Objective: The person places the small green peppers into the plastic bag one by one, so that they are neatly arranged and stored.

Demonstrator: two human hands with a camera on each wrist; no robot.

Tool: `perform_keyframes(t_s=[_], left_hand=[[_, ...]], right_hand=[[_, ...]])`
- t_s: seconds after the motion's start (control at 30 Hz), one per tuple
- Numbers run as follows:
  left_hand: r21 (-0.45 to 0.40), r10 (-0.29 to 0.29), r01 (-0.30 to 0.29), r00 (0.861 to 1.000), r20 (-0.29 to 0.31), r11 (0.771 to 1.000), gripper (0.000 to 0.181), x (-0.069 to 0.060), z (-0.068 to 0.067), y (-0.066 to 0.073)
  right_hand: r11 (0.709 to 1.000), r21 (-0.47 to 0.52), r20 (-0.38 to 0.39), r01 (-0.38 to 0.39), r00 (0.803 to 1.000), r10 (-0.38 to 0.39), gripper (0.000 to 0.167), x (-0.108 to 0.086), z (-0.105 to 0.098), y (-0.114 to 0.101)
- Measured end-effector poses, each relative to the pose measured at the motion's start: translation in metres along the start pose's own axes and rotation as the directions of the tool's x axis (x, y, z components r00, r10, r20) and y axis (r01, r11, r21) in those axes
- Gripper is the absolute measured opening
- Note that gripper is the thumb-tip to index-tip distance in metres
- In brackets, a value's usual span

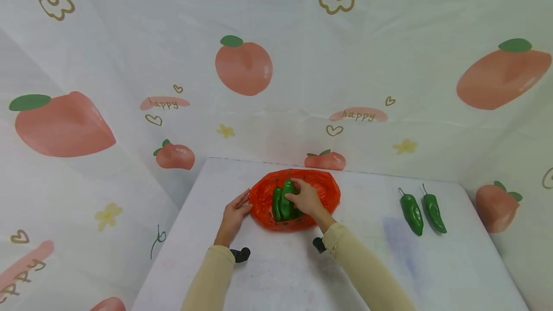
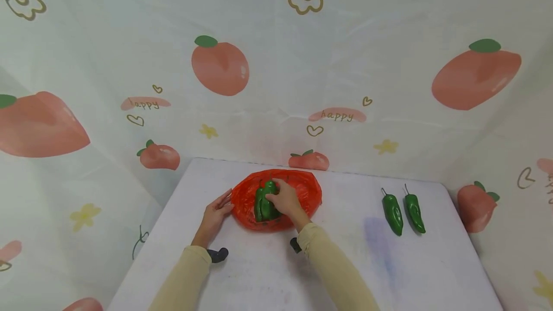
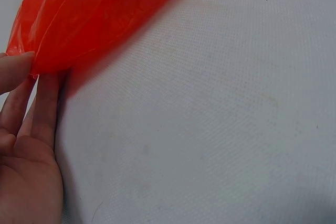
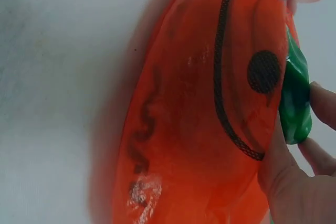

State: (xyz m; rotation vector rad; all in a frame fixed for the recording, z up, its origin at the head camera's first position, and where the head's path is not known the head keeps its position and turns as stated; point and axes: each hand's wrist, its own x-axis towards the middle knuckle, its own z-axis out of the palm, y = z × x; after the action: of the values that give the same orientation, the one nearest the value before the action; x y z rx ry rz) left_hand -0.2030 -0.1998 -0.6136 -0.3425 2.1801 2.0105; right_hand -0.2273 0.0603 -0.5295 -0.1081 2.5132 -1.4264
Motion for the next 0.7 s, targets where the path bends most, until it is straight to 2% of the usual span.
perform_keyframes(t_s=[0.7], left_hand=[[0.000, -0.012, 0.012, 1.000, -0.006, 1.000, 0.052, 0.0019, 0.0009, -0.0011]], right_hand=[[0.997, -0.052, 0.053, -0.064, 0.996, 0.066, 0.063, -0.0005, 0.0087, -0.0011]])
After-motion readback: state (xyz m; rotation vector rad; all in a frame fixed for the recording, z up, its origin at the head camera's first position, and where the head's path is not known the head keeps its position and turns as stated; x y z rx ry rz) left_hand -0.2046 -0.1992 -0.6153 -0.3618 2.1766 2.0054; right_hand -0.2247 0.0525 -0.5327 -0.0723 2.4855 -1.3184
